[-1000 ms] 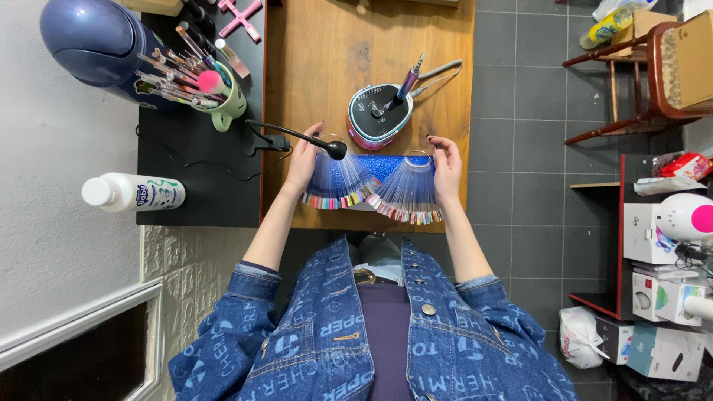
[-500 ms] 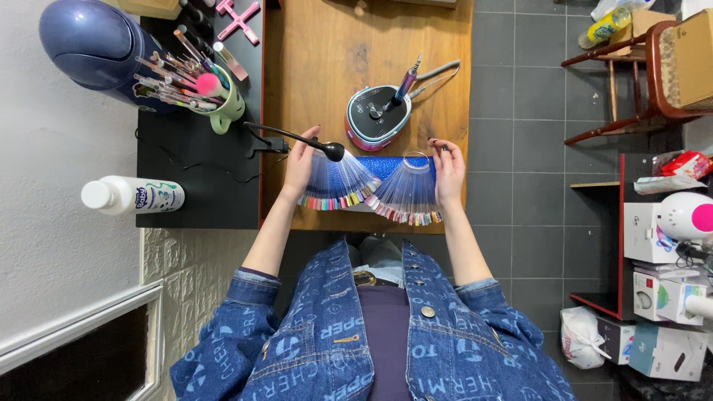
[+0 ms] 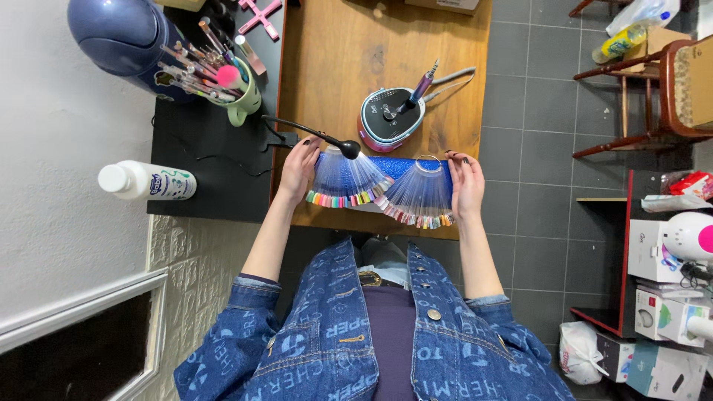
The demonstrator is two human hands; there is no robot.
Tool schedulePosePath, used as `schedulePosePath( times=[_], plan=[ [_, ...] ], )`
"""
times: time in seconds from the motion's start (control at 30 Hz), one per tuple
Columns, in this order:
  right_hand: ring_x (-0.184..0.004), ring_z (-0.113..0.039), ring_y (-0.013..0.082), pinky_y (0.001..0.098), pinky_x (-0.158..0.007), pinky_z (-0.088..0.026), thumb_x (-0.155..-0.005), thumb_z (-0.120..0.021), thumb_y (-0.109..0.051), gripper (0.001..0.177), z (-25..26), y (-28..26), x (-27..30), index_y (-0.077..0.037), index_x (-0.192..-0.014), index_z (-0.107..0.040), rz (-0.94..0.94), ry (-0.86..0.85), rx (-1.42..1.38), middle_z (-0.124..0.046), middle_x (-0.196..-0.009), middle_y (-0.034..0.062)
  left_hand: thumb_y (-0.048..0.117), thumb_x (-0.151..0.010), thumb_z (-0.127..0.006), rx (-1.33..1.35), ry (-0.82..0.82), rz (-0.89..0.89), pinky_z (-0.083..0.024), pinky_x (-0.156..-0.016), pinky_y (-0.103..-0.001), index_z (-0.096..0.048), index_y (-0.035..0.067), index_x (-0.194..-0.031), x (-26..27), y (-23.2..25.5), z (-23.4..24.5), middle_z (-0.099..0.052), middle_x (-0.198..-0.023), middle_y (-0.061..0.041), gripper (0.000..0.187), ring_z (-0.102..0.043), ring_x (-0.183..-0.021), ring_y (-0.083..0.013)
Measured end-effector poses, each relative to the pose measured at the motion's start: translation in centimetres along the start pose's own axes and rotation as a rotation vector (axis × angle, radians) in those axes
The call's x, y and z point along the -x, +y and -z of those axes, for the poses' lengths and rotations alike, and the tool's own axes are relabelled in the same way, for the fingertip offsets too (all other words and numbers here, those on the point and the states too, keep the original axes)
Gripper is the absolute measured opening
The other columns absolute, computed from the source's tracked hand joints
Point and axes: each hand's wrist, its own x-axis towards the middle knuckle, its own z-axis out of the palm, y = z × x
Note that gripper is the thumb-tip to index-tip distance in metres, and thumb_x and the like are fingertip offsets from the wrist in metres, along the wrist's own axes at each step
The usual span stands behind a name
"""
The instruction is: The person unboxes and organizes various nail care supplies onto a wooden table, including color samples, bottles of liquid, files, and small metal tools.
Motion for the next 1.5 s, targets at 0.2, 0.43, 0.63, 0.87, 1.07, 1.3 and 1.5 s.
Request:
schedulePosePath(
  times=[0.2,0.43,0.63,0.87,1.07,1.3,1.5],
  plan=[
    [-0.12,-0.068,0.0272,0.035,-0.112,-0.053,-0.109,-0.047,-0.015,0.017,0.6,-0.9,1.1,-0.004,-0.118,-0.056,-0.029,0.011,0.012,-0.068,-0.123,0.017,0.017,-0.107,-0.051,-0.193,-0.035,-0.082,-0.037,-0.118,-0.038,-0.058,0.0,-0.139,3.0,2.6,-1.9,-0.06,-0.14,-0.02,0.036,-0.05,-0.138,-0.0268],
    [-0.114,-0.069,0.0298,0.0379,-0.101,-0.061,-0.109,-0.045,-0.013,0.017,1.9,-2.7,3.5,-0.004,-0.12,-0.055,0.004,0.051,0.13,-0.066,-0.122,0.0176,0.015,-0.106,-0.049,-0.314,0.01,-0.125,-0.045,-0.112,-0.046,-0.062,0.007,-0.134,7.8,4.2,-1.5,-0.065,-0.13,-0.017,0.031,-0.059,-0.129,-0.0317],
    [-0.103,-0.071,0.0232,0.029,-0.085,-0.061,-0.109,-0.046,-0.008,0.016,4.4,-2.5,7.4,-0.005,-0.12,-0.057,0.058,0.161,0.242,-0.066,-0.117,0.0145,0.013,-0.104,-0.05,-0.364,-0.011,-0.269,-0.049,-0.072,-0.028,-0.06,0.008,-0.086,12.0,0.1,0.3,-0.053,-0.076,-0.002,0.021,-0.056,-0.074,-0.0118],
    [-0.099,-0.069,0.0273,0.0351,-0.082,-0.059,-0.11,-0.047,-0.006,0.019,10.6,0.7,12.6,-0.002,-0.123,-0.059,0.041,0.276,0.387,-0.064,-0.116,0.0176,0.005,-0.089,-0.062,-0.455,-0.237,0.004,-0.051,-0.072,-0.031,-0.067,0.005,-0.077,13.0,-11.4,2.3,-0.062,-0.067,-0.005,0.013,-0.059,-0.068,-0.0139],
    [-0.099,-0.068,0.029,0.0359,-0.083,-0.058,-0.107,-0.047,-0.002,0.02,18.4,2.0,15.4,0.001,-0.123,-0.06,-0.059,0.315,0.383,-0.064,-0.116,0.0194,0.017,-0.091,-0.071,-0.815,-0.583,0.195,-0.049,-0.073,-0.026,-0.071,0.015,-0.077,15.3,-11.0,-5.6,-0.065,-0.069,0.002,0.014,-0.059,-0.07,-0.0098],
    [-0.088,-0.072,0.0228,0.0282,-0.071,-0.056,-0.102,-0.054,-0.008,0.02,35.2,5.1,16.9,-0.006,-0.121,-0.061,-0.188,0.3,0.338,-0.07,-0.113,0.0123,0.032,-0.092,-0.062,-1.12,-0.89,0.213,-0.048,-0.093,-0.029,-0.074,0.02,-0.103,14.6,-23.0,-9.4,-0.075,-0.107,0.002,0.02,-0.068,-0.102,-0.0137],
    [-0.089,-0.074,0.0302,0.0378,-0.069,-0.059,-0.097,-0.063,-0.014,0.028,55.7,9.3,20.0,-0.007,-0.123,-0.066,-0.495,0.399,0.305,-0.076,-0.115,0.0171,0.025,-0.091,-0.061,-1.08,-0.72,0.282,-0.048,-0.087,-0.027,-0.073,0.022,-0.097,17.4,-33.2,-18.7,-0.074,-0.1,0.005,0.015,-0.066,-0.093,-0.0096]
  ],
)
